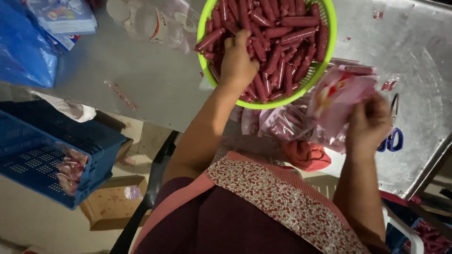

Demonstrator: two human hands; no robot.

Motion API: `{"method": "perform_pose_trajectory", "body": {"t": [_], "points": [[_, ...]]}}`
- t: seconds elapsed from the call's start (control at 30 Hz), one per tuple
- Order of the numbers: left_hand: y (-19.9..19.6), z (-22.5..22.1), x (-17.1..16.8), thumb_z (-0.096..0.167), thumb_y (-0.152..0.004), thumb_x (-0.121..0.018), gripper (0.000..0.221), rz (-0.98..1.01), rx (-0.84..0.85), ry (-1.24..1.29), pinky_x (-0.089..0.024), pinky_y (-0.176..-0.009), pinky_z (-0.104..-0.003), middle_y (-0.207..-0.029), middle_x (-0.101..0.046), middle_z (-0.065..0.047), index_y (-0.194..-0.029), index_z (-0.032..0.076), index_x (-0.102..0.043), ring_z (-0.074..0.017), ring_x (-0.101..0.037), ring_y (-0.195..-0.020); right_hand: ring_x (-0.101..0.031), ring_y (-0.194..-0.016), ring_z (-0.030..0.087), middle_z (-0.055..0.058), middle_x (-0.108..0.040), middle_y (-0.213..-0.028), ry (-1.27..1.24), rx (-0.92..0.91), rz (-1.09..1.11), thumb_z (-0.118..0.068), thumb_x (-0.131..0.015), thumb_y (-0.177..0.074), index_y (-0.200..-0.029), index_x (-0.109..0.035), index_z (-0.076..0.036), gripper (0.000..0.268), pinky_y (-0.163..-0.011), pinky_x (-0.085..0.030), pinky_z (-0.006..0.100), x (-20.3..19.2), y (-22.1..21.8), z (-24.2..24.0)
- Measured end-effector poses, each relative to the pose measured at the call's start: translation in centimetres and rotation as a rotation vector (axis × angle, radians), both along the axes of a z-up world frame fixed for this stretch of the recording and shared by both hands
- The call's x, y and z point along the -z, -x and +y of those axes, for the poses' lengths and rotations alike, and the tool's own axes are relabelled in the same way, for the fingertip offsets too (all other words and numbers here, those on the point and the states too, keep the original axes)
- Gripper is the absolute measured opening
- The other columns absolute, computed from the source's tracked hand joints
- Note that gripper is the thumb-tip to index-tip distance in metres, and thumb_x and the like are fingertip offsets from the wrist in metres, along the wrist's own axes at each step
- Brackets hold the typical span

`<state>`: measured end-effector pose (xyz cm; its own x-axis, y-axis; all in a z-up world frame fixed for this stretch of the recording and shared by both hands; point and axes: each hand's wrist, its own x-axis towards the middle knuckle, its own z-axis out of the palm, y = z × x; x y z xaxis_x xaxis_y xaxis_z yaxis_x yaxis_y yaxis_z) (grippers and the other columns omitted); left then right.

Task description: The person picks up meat sticks from a bowl and places them into plastic pouches by hand.

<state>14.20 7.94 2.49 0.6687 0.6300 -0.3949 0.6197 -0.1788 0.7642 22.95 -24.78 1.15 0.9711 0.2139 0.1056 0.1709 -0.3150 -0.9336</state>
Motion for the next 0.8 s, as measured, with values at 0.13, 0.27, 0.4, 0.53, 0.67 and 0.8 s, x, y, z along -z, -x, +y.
{"method": "perform_pose_trajectory", "body": {"t": [0.13, 0.27, 0.4, 0.53, 0.67, 0.8], "points": [[-0.5, 0.8, -1.8, -0.002, -0.081, -0.077, 0.071, 0.059, -0.061, 0.099, -0.069, -0.081, -0.033, -0.133, -0.055, -0.015, -0.143, 0.018, -0.047, -0.0267, -0.072, -0.103, -0.055, -0.056, 0.017, 0.012, -0.061, -0.090, -0.078, -0.015, 0.088, 0.009, -0.055, -0.107, -0.124, -0.062, 0.001, 0.020, -0.048, -0.045, 0.028, -3.1, -0.4, 1.4], [0.2, 2.1, -1.7, -0.013, -0.081, -0.068, 0.069, -0.075, -0.154, 0.384, -0.050, -0.047, -0.021, -0.137, -0.058, -0.015, -0.140, 0.014, -0.046, -0.0078, -0.059, -0.060, -0.060, -0.090, 0.024, 0.020, -0.066, -0.112, -0.004, -0.137, -0.130, 0.007, -0.057, -0.107, -0.124, -0.065, 0.008, 0.019, -0.076, -0.049, 0.035, -3.9, -1.3, 2.6], [0.4, 2.9, -4.0, -0.012, -0.080, -0.069, 0.072, -0.065, -0.240, 0.552, -0.064, -0.080, -0.026, -0.139, -0.054, -0.018, -0.143, 0.013, -0.048, -0.0197, -0.068, -0.099, -0.065, -0.100, 0.030, 0.023, -0.069, -0.113, 0.029, -0.247, -0.284, 0.011, -0.057, -0.104, -0.122, -0.067, 0.013, 0.021, -0.088, -0.054, 0.041, -5.5, -1.7, 5.5], [2.9, 4.3, 1.1, 0.000, -0.074, -0.076, 0.074, -0.374, -0.227, 0.754, -0.064, -0.078, -0.039, -0.116, -0.061, -0.011, -0.142, 0.014, -0.051, -0.0256, -0.068, -0.095, -0.058, -0.073, 0.021, 0.017, -0.066, -0.091, -0.118, -0.395, -0.177, 0.019, -0.045, -0.104, -0.111, -0.068, 0.011, 0.026, -0.070, -0.051, 0.035, -6.2, -1.3, 9.3], [4.1, 4.2, 4.5, -0.003, -0.088, -0.066, 0.073, -0.781, 0.024, 1.175, -0.063, -0.065, -0.042, -0.120, -0.062, -0.021, -0.153, 0.015, -0.039, -0.0296, -0.069, -0.080, -0.065, -0.079, 0.027, 0.024, -0.071, -0.103, 0.124, -0.464, -0.272, 0.025, -0.057, -0.098, -0.119, -0.072, 0.011, 0.029, -0.068, -0.054, 0.034, -4.7, -1.7, 11.2], [4.0, 1.9, 4.5, -0.002, -0.100, -0.065, 0.062, -1.018, 0.194, 1.583, -0.066, -0.092, -0.050, -0.138, -0.061, -0.021, -0.155, 0.016, -0.044, -0.0385, -0.072, -0.112, -0.072, -0.079, 0.030, 0.023, -0.074, -0.094, 0.175, -0.586, -0.353, 0.015, -0.065, -0.106, -0.116, -0.073, 0.015, 0.013, -0.072, -0.065, 0.038, -4.3, -1.7, 13.4]]}}
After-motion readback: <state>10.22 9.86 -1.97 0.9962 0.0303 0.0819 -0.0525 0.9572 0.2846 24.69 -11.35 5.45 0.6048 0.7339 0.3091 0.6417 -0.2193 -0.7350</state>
